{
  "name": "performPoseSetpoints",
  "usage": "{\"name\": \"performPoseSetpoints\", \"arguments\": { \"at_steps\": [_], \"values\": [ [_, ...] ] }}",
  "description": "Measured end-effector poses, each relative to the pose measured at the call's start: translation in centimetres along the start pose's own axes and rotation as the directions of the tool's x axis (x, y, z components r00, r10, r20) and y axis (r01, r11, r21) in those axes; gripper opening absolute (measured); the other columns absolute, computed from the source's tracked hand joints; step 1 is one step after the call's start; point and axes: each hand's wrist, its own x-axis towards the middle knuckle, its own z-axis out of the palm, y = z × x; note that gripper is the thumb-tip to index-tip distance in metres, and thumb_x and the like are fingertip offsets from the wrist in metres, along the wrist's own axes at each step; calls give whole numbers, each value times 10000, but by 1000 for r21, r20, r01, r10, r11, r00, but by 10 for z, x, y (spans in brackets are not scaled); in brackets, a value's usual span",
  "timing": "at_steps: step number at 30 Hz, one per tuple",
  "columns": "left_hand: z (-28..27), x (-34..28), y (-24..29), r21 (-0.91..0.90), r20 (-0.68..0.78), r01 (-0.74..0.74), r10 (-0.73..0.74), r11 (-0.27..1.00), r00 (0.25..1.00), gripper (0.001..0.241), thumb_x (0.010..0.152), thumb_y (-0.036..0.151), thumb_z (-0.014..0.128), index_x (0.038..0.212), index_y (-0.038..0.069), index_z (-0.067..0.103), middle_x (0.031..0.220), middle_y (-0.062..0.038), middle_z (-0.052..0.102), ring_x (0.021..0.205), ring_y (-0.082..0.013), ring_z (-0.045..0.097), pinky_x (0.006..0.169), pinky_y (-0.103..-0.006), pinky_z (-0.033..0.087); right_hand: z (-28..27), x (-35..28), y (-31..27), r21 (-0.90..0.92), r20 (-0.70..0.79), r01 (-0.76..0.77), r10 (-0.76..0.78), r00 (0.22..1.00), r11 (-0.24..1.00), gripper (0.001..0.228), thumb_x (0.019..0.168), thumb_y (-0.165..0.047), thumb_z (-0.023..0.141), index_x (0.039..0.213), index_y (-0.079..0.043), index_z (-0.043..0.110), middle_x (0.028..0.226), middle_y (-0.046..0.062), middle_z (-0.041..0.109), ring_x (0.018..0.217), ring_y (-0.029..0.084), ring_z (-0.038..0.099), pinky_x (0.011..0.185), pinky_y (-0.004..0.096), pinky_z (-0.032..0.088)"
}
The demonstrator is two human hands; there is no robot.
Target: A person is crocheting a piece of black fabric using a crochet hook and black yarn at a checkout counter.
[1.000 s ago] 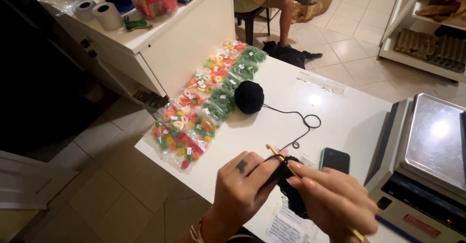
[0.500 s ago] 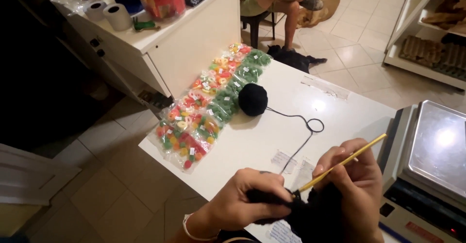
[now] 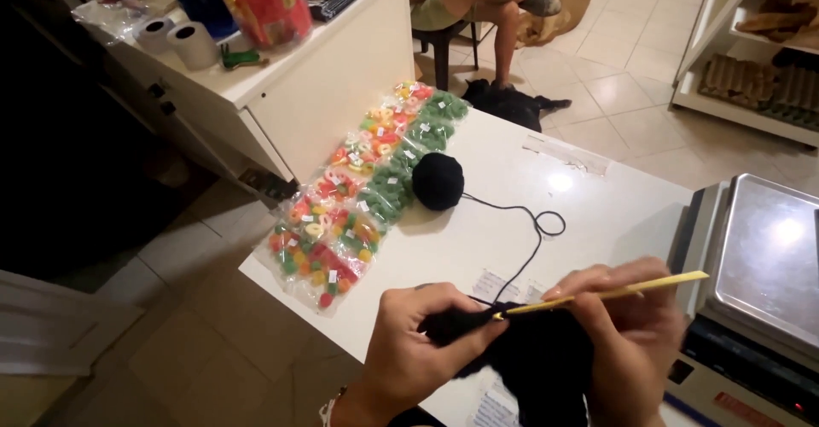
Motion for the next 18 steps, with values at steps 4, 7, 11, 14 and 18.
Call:
{"name": "performPoseSetpoints", "arguments": {
  "at_steps": [4, 7, 11, 14, 18],
  "values": [
    [1, -1, -2, 62, -22, -84, 85, 995, 996, 134, 828, 151, 843, 827, 47, 758, 737, -35, 753, 621, -83, 639, 545, -242, 537, 4, -14, -1, -265, -36, 209, -226, 973, 941, 255, 906, -112, 687, 1026, -110, 463, 737, 178, 648, 650, 217, 726, 603, 263, 635],
    [4, -6, -4, 158, -31, -173, 180, 972, 983, 149, 844, 178, 841, 835, 78, 731, 727, -21, 730, 589, -94, 634, 536, -247, 529, 0, -20, -2, -422, 99, 390, -385, 917, 819, 284, 901, -155, 688, 1054, -109, 454, 819, 166, 724, 632, 149, 756, 507, 156, 539],
    [7, -6, -9, 335, -38, -350, 383, 875, 923, 145, 909, 171, 792, 883, 85, 678, 752, -48, 683, 586, -164, 632, 561, -287, 533, -4, -24, 1, -404, 324, 532, -427, 844, 744, 253, 904, -74, 714, 1118, -124, 589, 1011, 111, 780, 859, 97, 835, 703, 121, 635],
    [8, -12, -12, 413, -14, -413, 459, 812, 889, 139, 939, 146, 762, 977, 50, 670, 780, -84, 665, 617, -214, 631, 575, -313, 534, 13, -25, -9, -490, 410, 588, -425, 807, 644, 269, 865, -51, 780, 1102, -118, 672, 1112, 139, 782, 887, 128, 834, 771, 202, 643],
    [6, -15, 0, 256, -30, -325, 343, 910, 939, 79, 948, 105, 713, 1015, 68, 693, 827, -66, 695, 670, -200, 670, 642, -306, 575, -6, -23, 19, -347, 377, 552, -426, 822, 758, 424, 866, -28, 785, 1216, -207, 627, 1114, 129, 779, 891, 104, 831, 610, 135, 612]
  ]
}}
